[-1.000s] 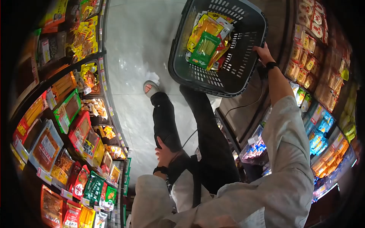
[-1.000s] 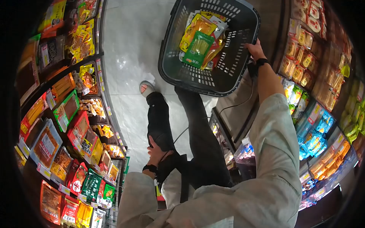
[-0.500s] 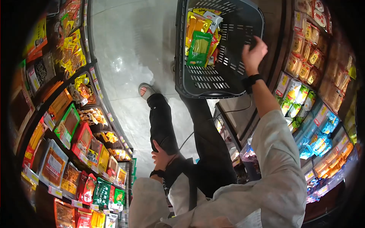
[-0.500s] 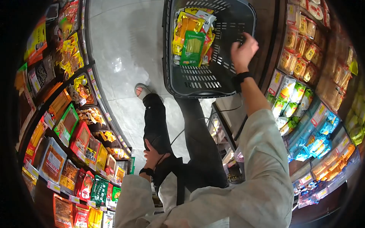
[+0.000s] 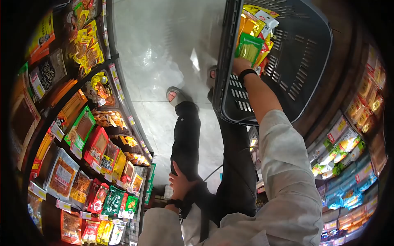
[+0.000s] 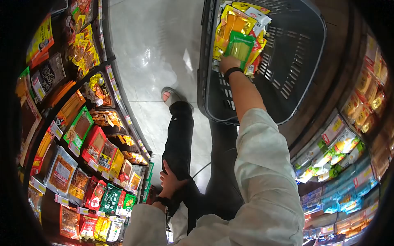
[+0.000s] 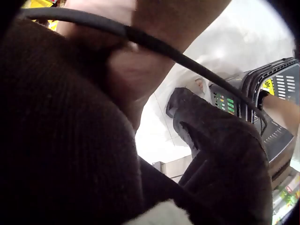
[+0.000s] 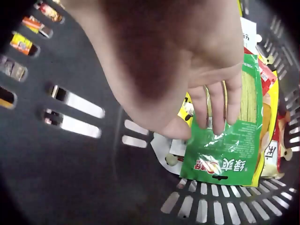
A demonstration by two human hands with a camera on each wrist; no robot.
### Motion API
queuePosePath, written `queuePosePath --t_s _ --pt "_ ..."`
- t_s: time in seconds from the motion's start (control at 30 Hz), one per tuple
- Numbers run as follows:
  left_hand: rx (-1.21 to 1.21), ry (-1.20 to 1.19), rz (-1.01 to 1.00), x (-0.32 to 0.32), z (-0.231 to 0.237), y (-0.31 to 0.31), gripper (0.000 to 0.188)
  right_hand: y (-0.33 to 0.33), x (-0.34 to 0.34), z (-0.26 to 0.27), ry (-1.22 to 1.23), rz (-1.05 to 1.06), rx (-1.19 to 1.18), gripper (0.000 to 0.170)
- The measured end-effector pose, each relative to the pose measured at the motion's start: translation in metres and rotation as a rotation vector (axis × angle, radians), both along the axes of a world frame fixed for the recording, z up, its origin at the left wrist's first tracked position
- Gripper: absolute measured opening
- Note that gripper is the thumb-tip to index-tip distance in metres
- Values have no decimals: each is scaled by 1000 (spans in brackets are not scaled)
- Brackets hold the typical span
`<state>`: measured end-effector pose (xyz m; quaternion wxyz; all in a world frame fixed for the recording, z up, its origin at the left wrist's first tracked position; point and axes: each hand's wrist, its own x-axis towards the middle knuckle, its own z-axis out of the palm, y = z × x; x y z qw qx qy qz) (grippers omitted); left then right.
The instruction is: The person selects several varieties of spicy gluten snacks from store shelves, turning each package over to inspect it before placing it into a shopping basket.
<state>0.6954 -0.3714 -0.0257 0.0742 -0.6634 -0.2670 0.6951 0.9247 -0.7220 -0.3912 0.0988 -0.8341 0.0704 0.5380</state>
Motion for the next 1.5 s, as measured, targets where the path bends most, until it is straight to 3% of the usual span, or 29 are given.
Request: queuePosePath --t_s 0.1,0.2,0.27,0.37,0.5,0.53,0.63,0.67,0.77,0.87,0.97,1.0,1.1,1.13,1.3,1.43,1.5 --pt "5 -46 -17 13 1 2 156 -3 -10 -7 -51 -64 -143 33" --pt "-7 -70 -32 20 5 1 156 -19 -23 -12 28 30 -152 39" --pt "-21 -86 -39 20 3 -2 157 -34 -33 11 20 90 -156 39" --pt "0 -89 -71 18 1 -8 157 -59 -38 45 36 2 -118 39" --pt "-1 -93 -148 16 4 -14 153 -92 -49 30 -124 -446 -9 54" --pt "-3 -89 -144 17 4 -13 153 -98 -52 19 -135 -580 -3 70" --pt "3 -71 -146 12 1 -10 155 -103 -54 -5 -262 -712 -2 89" --pt "8 -63 -148 8 1 -9 155 -103 -52 -15 -267 -715 -25 113" --pt "-8 -81 -167 1 0 -8 156 -88 -35 -31 -416 -750 -123 131" --pt "-5 -62 -151 -4 2 -7 155 -73 -30 -59 -371 -925 -71 140" --pt "-14 -90 -137 -2 -1 -9 155 -60 -30 -59 -283 -916 -173 138" --pt "-19 -96 -132 -1 1 -9 155 -54 -28 -52 -259 -942 -247 116" --pt "-27 -121 -163 5 4 -12 155 -55 -38 -33 -182 -1044 -250 95" --pt "-26 -117 -164 7 5 -12 155 -53 -54 -45 -284 -1013 -291 79" --pt "1 -93 -209 12 7 -18 155 -57 -84 -3 -501 -881 -133 61" --pt "30 -163 -247 25 25 -27 156 -41 -74 114 -609 -1177 11 41" --pt "-14 -209 -116 32 33 -17 158 -42 -81 178 -752 -1418 339 33"
